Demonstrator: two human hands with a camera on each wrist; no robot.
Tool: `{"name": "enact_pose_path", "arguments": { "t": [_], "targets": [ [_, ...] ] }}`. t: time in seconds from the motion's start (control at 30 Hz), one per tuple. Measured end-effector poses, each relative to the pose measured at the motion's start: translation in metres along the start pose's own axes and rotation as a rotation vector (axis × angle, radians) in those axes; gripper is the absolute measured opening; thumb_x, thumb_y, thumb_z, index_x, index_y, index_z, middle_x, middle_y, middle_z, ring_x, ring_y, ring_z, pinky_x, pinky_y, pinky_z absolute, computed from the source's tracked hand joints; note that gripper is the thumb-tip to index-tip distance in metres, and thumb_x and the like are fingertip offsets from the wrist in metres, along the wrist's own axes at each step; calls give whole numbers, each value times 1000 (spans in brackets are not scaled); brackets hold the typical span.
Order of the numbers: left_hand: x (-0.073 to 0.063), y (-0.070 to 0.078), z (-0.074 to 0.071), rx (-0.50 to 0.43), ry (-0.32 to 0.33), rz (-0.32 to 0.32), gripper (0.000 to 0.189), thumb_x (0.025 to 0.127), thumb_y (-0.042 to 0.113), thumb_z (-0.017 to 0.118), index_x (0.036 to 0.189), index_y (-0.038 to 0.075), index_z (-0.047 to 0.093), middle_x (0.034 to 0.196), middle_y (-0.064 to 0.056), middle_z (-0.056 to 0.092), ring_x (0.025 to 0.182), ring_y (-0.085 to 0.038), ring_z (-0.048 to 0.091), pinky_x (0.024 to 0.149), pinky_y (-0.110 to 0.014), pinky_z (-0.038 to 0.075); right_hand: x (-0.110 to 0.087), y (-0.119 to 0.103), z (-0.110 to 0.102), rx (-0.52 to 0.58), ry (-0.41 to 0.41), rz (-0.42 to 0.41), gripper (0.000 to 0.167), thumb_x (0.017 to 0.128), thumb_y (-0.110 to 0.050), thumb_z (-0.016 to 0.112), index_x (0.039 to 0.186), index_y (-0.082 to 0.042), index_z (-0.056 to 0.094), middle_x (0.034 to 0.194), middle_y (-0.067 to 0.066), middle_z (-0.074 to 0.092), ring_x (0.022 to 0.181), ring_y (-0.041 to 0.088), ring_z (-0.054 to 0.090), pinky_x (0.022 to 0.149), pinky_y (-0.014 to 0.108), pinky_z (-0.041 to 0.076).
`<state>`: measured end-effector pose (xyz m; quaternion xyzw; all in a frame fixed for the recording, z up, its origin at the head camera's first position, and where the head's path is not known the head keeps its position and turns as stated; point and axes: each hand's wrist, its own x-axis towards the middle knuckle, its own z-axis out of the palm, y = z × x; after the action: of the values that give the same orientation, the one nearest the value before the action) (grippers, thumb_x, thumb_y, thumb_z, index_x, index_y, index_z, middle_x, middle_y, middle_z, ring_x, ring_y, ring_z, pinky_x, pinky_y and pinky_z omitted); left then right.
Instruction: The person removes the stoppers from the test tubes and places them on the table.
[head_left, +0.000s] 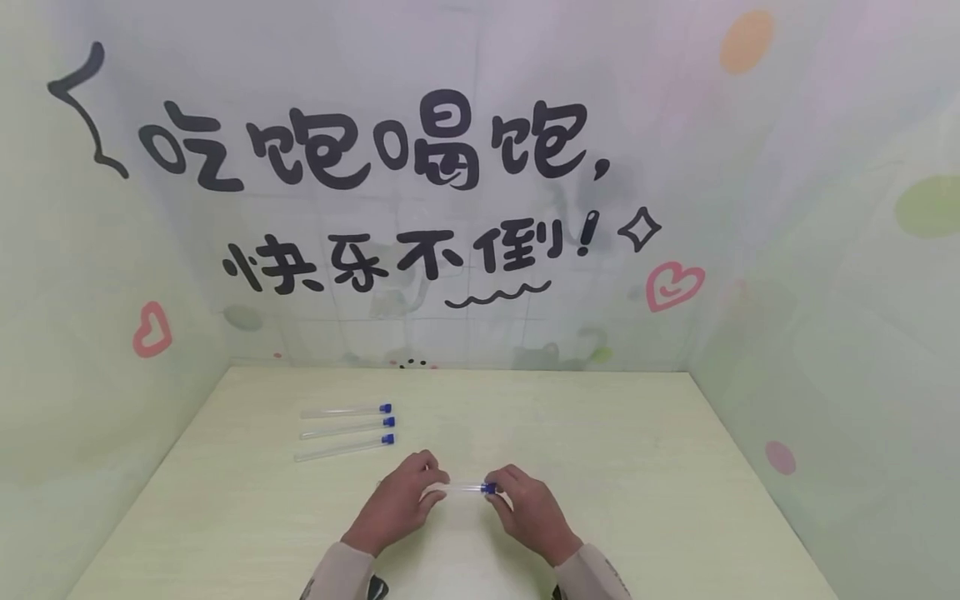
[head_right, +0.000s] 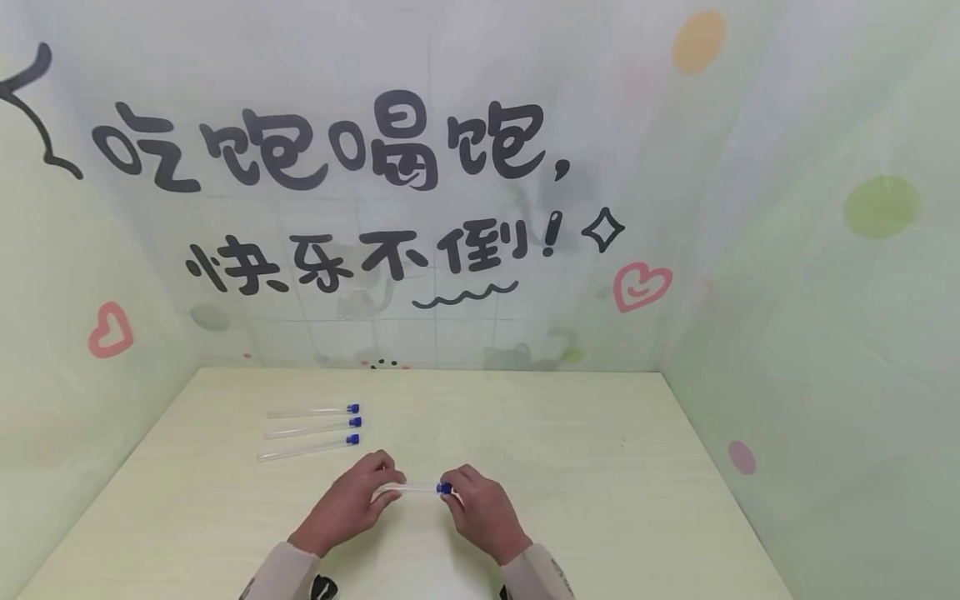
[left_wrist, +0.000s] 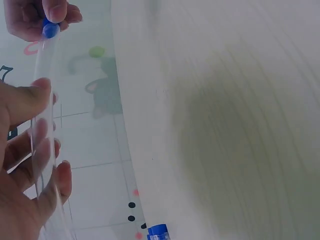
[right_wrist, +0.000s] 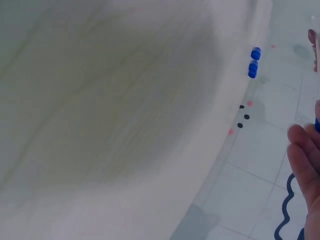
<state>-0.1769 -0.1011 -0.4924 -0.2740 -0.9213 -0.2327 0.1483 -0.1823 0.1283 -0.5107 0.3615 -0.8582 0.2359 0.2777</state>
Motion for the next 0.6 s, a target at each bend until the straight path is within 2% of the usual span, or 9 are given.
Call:
{"name": "enact_pose_path", "arguments": {
  "t": [0.07,0.2,0.37,0.47,0.6],
  "targets": [
    [-2,-1,1,15,37,0,15,77,10,77,90,13,71,88,8,52,80,-6,51,69,-22,49,-3,2,0,-32,9,19,27,73,-5,80,92,-12,63,84,-5,64,68,1,60,59,9,45],
    [-6,-6,0,47,69,-8,17,74,8,78,89,11,71,85,8,51,78,-6,49,68,-22,47,-9,11,-3,-100,34,69,27,69,-8,83,87,-14,64,81,-6,66,68,2,63,58,12,47],
    [-14,-13,-3,91,71,-66,18,73,8,79,88,13,70,86,9,54,78,-7,50,66,-23,45,-19,21,-10,-135,7,180,24,69,-9,82,85,-16,64,82,-7,64,68,3,60,55,14,46],
    [-19,-17,-3,109,63,-75,18,72,10,80,86,14,70,85,10,55,77,-7,51,64,-24,42,-30,24,-13,-138,-29,255,23,69,-9,82,83,-16,64,83,-8,61,68,3,57,54,14,44],
    [-24,-23,-3,142,44,-96,18,71,13,80,86,16,70,84,11,54,77,-7,51,65,-24,40,-38,28,-15,-160,-61,307,23,69,-9,82,82,-16,64,82,-9,59,69,4,59,56,15,45]
  ]
}}
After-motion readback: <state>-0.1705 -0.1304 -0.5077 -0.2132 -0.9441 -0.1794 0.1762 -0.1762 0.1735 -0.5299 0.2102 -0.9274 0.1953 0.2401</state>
